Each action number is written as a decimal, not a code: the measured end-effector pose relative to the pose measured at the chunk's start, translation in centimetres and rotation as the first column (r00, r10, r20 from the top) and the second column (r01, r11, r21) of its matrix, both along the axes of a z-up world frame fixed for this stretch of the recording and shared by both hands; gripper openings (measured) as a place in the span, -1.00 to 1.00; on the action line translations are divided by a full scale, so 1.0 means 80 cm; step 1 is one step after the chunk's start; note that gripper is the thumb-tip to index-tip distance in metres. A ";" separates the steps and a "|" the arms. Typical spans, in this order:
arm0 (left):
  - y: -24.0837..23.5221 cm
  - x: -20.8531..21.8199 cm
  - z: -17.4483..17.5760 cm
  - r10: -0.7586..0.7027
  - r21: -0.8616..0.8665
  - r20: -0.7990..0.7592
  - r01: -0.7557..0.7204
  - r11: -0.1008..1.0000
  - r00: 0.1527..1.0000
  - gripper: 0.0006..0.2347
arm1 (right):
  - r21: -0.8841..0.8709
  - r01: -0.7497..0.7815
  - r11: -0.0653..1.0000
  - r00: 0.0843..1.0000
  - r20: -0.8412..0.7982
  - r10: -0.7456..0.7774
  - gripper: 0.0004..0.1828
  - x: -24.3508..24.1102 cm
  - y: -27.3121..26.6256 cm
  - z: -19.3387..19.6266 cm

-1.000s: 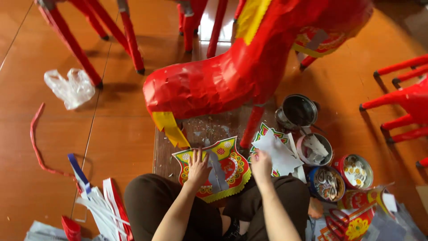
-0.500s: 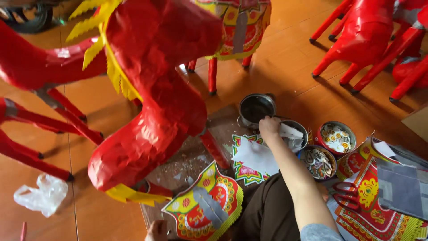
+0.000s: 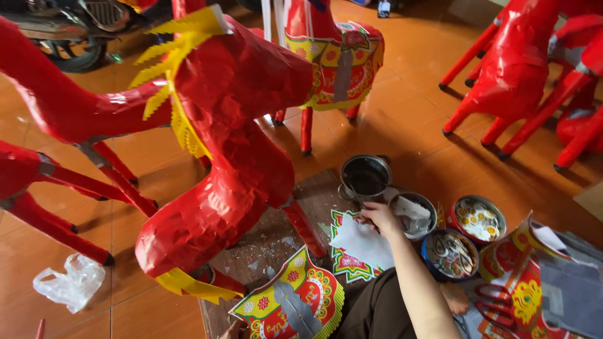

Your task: Decorating red paper horses with yellow strips and colorful paper patterns using glue and scissors

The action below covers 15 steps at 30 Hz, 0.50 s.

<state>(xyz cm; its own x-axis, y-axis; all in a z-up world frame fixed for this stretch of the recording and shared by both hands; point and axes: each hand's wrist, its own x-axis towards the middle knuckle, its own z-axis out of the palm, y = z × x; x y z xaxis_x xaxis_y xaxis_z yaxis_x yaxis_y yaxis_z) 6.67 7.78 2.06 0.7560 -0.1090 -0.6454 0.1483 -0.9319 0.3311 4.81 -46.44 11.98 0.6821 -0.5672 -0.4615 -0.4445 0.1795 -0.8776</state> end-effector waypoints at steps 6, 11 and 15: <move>-0.002 0.011 0.013 0.053 -0.019 0.106 -0.051 0.999 0.993 -0.76 | 0.157 0.094 0.983 0.981 0.153 -0.118 -0.71 0.024 -0.028 -0.116; 0.009 0.004 0.038 0.355 -0.280 0.179 -0.299 0.913 0.918 -0.81 | 0.135 0.160 0.978 0.916 0.350 -0.198 -0.70 -0.001 0.047 0.041; 0.014 0.004 0.039 0.622 -0.755 -0.234 -0.543 0.367 0.747 -0.81 | -0.034 0.034 0.999 0.795 0.606 -0.006 -0.77 -0.041 0.135 0.228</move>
<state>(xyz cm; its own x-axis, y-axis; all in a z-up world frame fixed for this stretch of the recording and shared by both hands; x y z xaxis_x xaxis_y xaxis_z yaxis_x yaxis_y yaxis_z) 6.96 8.88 5.16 0.8717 -0.0156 -0.4899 0.4895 -0.0211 0.8717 1.52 -35.64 30.19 0.8028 -0.5926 0.0664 0.1839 0.1402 -0.9729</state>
